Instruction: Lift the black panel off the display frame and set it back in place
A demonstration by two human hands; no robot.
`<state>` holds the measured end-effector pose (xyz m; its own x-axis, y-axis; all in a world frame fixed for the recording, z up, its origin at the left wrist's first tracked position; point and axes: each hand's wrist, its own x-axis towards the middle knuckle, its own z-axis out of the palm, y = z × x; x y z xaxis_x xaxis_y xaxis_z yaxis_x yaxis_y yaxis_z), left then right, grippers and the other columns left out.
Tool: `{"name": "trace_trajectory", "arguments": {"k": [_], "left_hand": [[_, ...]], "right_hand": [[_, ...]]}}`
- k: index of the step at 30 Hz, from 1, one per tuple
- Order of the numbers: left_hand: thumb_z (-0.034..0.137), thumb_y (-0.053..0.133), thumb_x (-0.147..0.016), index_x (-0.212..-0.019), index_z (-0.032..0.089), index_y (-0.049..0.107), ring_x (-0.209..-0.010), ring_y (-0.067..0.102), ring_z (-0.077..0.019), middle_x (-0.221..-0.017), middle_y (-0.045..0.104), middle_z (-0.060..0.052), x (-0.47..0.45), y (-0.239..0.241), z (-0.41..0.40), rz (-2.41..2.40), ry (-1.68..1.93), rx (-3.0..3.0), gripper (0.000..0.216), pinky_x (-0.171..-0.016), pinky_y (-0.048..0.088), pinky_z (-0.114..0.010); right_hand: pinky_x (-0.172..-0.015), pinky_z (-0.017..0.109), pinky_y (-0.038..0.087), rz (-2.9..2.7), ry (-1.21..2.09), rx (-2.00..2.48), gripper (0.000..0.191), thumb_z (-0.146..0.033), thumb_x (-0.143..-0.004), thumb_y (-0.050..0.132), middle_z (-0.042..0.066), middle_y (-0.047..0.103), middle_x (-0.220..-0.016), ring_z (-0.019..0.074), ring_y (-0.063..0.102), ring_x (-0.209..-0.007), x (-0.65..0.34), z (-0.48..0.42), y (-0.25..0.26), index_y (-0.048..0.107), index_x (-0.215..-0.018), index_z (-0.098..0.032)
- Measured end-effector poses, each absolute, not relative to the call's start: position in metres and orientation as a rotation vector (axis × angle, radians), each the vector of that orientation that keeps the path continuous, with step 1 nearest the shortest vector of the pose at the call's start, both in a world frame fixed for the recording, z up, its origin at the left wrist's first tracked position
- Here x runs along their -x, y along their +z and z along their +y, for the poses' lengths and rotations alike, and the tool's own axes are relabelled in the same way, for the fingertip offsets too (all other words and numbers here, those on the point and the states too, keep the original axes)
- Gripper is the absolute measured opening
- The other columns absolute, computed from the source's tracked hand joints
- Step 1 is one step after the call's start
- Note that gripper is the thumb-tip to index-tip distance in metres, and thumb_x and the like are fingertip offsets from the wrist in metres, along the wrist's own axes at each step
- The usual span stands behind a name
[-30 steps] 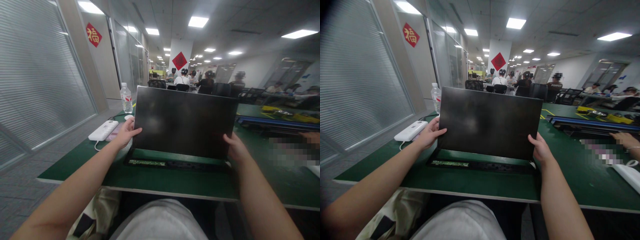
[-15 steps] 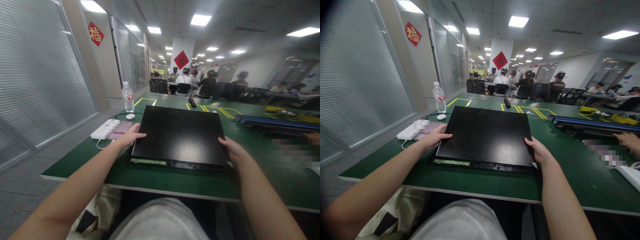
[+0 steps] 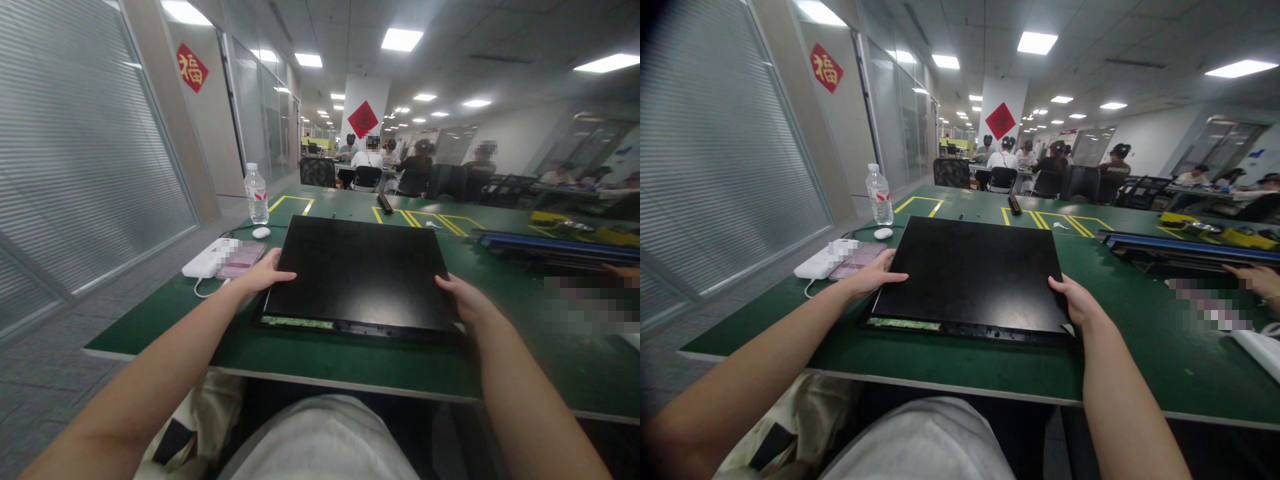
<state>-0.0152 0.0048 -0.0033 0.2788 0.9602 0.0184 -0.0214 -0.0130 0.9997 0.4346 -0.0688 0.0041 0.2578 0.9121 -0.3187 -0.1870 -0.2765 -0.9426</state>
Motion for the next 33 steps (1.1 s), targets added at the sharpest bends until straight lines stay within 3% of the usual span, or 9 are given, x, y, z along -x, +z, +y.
{"name": "trace_trajectory", "arguments": {"k": [4, 14, 24, 33], "left_hand": [[0.015, 0.090, -0.056, -0.114, 0.022, 0.052, -0.117, 0.065, -0.0325, -0.118, 0.070, -0.009, 0.014, -0.003, 0.004, 0.989, 1.012, -1.305, 0.069, -0.101, 0.051, -0.053], [0.012, 0.089, -0.054, -0.112, 0.021, 0.052, -0.114, 0.067, -0.0312, -0.111, 0.073, -0.006, 0.012, -0.004, 0.005, 0.953, 1.049, -1.276, 0.069, -0.104, 0.048, -0.053], [0.014, 0.090, -0.055, -0.113, 0.020, 0.054, -0.121, 0.063, -0.0318, -0.114, 0.072, -0.008, 0.013, -0.005, 0.006, 0.953, 1.045, -1.297, 0.069, -0.108, 0.044, -0.053], [0.012, 0.090, -0.053, -0.108, 0.020, 0.055, -0.113, 0.067, -0.0302, -0.105, 0.074, -0.004, 0.012, -0.005, 0.007, 0.923, 1.059, -1.292, 0.066, -0.105, 0.047, -0.052]], "right_hand": [[-0.057, 0.033, 0.056, -0.763, 1.265, 1.447, 0.036, -0.019, -0.080, 0.063, 0.006, 0.075, -0.087, 0.0230, 0.071, -0.068, -0.434, -0.070, 0.005, 0.062, -0.115, -0.028], [-0.067, 0.039, 0.059, -0.804, 1.268, 1.448, 0.046, -0.021, -0.078, 0.066, 0.007, 0.075, -0.092, 0.0248, 0.072, -0.073, -0.441, -0.065, -0.005, 0.060, -0.122, -0.028], [-0.070, 0.040, 0.060, -0.800, 1.298, 1.454, 0.042, -0.020, -0.079, 0.064, 0.008, 0.075, -0.094, 0.0253, 0.073, -0.076, -0.440, -0.067, -0.001, 0.060, -0.120, -0.028], [-0.068, 0.041, 0.060, -0.810, 1.309, 1.461, 0.046, -0.022, -0.079, 0.067, 0.008, 0.076, -0.097, 0.0257, 0.073, -0.078, -0.445, -0.064, -0.005, 0.058, -0.123, -0.028]]}}
